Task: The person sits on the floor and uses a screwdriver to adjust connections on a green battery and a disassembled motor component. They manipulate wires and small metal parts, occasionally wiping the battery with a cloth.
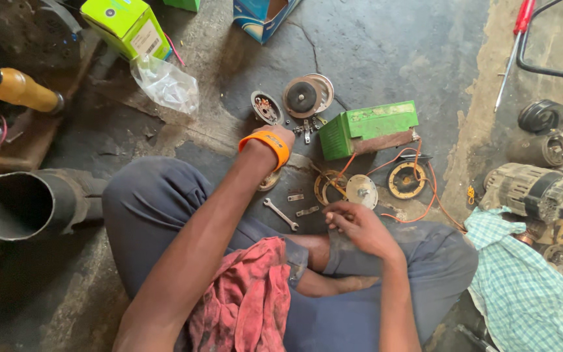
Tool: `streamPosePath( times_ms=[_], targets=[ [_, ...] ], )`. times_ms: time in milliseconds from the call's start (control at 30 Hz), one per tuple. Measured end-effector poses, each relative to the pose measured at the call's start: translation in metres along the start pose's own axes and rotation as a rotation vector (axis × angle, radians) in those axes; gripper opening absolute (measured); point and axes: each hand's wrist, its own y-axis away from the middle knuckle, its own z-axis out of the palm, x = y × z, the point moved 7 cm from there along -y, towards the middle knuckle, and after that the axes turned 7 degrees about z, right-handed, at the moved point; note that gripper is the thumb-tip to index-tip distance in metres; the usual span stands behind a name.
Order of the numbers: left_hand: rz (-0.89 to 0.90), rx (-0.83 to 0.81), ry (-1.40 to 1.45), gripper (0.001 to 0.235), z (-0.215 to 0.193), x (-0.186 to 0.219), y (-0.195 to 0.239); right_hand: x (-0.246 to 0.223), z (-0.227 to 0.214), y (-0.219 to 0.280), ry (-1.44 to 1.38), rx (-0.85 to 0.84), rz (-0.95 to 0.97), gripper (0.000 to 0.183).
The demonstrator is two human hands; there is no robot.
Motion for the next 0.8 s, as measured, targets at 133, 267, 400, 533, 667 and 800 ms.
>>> streamPosePath(
  times_ms=[133, 267, 400, 533, 667, 800],
  targets=[
    [-0.014, -0.006, -0.010, 0.029, -0.016, 0.003, 0.012, -0.001, -0.025, 0.004, -0.158, 0.209, 0.001, 0.024],
    [-0.054, 0.070, -0.023, 0.030, -0.046, 0.004, 0.024, -0.026, 0.000, -0.004, -0.210, 0.253, -0.058, 0.024],
    [-0.109, 0.355, 0.067, 0.018, -0.083, -0.003, 0.031, -0.093, 0.030, -0.028, 0.280, 0.567, -0.527, 0.029],
    [-0.134, 0.467, 0.094, 0.016, -0.096, -0.011, 0.040, -0.123, 0.031, -0.088, 0.291, 0.706, -0.522, 0.036],
    [-0.101, 0.482, 0.131, 0.016, -0.105, -0.013, 0.044, -0.125, 0.032, -0.102, 0.416, 0.741, -0.390, 0.046],
    [-0.085, 0.491, 0.173, 0.015, -0.114, -0.012, 0.041, -0.092, 0.045, -0.044, 0.499, 0.631, -0.277, 0.042]
  ],
)
